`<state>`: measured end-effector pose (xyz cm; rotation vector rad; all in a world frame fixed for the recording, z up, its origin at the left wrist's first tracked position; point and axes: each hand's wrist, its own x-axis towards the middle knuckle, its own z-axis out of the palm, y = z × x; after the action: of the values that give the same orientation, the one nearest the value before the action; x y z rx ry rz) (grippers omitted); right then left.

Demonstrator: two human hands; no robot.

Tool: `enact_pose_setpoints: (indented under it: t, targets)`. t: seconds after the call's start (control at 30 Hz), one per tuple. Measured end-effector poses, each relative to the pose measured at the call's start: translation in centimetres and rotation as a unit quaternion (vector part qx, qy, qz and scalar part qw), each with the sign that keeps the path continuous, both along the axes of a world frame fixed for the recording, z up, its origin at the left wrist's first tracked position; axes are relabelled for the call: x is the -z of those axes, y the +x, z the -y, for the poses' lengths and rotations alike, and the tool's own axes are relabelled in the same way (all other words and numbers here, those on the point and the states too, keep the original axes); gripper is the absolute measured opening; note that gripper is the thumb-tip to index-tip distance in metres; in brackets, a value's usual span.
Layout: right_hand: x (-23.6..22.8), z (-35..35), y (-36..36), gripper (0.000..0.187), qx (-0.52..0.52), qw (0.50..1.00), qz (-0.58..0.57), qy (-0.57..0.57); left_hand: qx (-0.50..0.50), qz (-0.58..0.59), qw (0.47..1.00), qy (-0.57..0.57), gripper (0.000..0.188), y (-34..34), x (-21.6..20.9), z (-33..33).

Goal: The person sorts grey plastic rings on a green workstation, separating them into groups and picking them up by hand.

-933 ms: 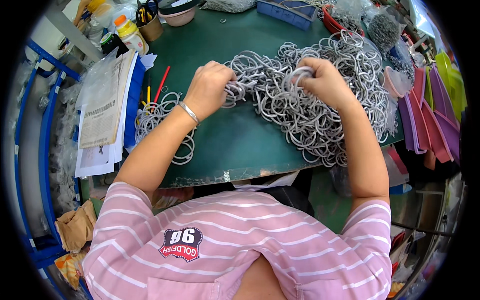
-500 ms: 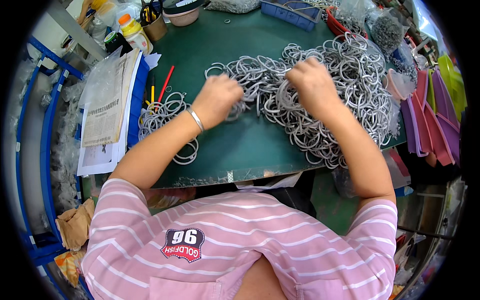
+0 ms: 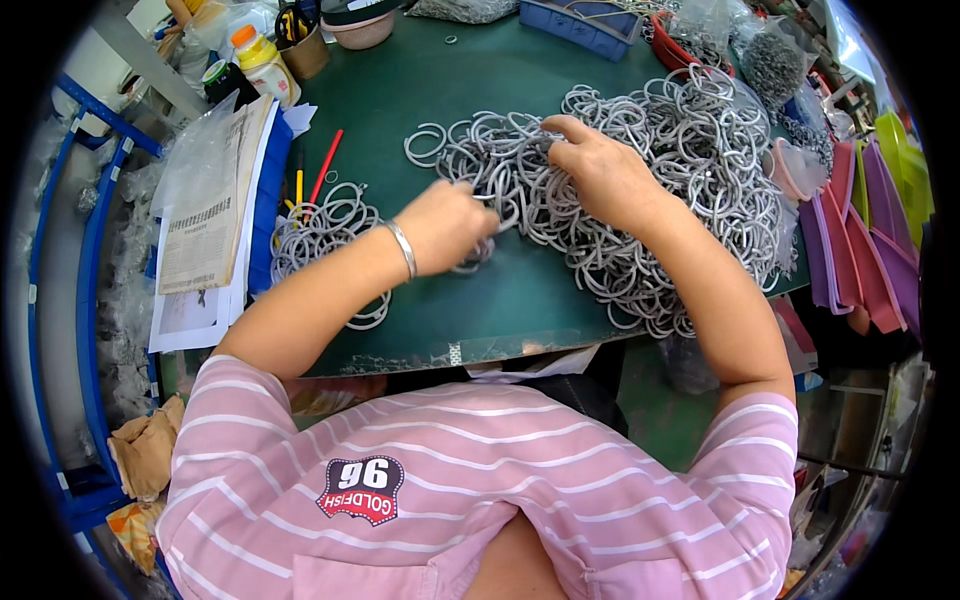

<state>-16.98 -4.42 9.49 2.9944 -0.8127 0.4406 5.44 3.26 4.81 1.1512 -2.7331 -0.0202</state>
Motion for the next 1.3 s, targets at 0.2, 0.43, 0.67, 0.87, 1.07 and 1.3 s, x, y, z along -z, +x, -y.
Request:
enact_pose_setpoints:
  t: [0.2, 0.43, 0.67, 0.87, 1.07, 1.3]
  targets:
    - [1.9, 1.4, 2.1, 0.016, -0.035, 0.992, 0.014, -0.123, -0.083, -0.23, 0.968, 0.05, 0.02, 1.2, 0.2, -0.2]
    - [2.3, 1.2, 3.2, 0.009, 0.002, 0.987, 0.026, -0.156, -0.298, -0.446, 0.828, 0.165, 0.015, 2.2, 1.7, 1.7]
    - [-0.7, 1.8, 1.4, 0.016, 0.18, 0.957, 0.161, 0.161, -0.171, -0.269, 0.948, 0.008, 0.02, 2.9, 3.3, -0.1]
    - [-1.0, 1.7, -0.8, 0.019, 0.095, 0.977, 0.185, 0.041, -0.121, -0.306, 0.942, -0.07, 0.015, 0.7, -3.5, 2.6]
    - [0.1, -2.0, -0.4, 0.015, 0.03, 0.987, -0.03, -0.153, -0.298, -0.515, 0.771, 0.226, 0.009, 0.3, -1.7, 3.2]
    - [2.8, -1.6, 0.8, 0.018, 0.077, 0.987, 0.141, -0.027, -0.219, -0.324, 0.919, 0.044, 0.026, -0.2, 4.7, -2.6]
